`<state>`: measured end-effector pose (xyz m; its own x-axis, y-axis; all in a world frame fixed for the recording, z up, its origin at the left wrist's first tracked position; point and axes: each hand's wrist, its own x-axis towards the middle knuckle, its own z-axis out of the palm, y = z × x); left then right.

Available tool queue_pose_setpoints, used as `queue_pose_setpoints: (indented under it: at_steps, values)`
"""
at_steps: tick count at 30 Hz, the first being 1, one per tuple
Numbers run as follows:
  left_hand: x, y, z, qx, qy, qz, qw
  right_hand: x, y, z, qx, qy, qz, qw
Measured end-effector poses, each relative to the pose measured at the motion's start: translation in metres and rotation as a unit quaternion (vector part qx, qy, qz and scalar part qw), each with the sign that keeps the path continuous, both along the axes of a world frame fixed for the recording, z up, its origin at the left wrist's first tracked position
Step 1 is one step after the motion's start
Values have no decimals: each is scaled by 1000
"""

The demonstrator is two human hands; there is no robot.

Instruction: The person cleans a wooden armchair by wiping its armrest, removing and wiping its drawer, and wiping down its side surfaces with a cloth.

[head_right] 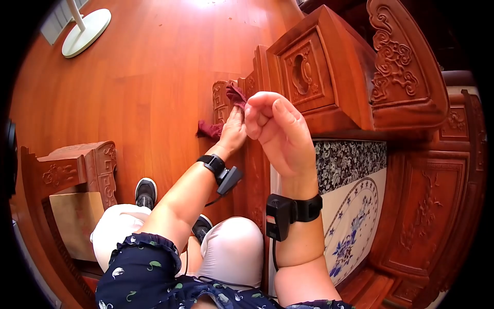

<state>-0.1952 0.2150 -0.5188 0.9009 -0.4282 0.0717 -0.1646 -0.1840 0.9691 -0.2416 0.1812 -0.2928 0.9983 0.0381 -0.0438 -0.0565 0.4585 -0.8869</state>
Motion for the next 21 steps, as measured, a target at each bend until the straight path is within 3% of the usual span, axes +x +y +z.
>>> queue_pose_setpoints:
  at_steps: [3,8,10,12,18,21]
  values:
    - [20,-10,5,32,58,-7,998,-1,-1,0,-5,5,-15,1000]
    - [85,-19,2,121,7,-36,992,2,-3,2,5,1,10,1000]
    - [100,-19,-4,84,-1,-47,995,3,-2,2,3,3,-1,1000]
    - [81,-12,-1,16,-13,-14,1000,2,-2,0,6,4,-15,1000]
    - [-16,9,-17,25,-14,0,1000,3,-1,-2,23,-8,-16,1000]
    - [-73,19,-9,-66,31,25,997,3,-4,-3,24,-14,-7,1000]
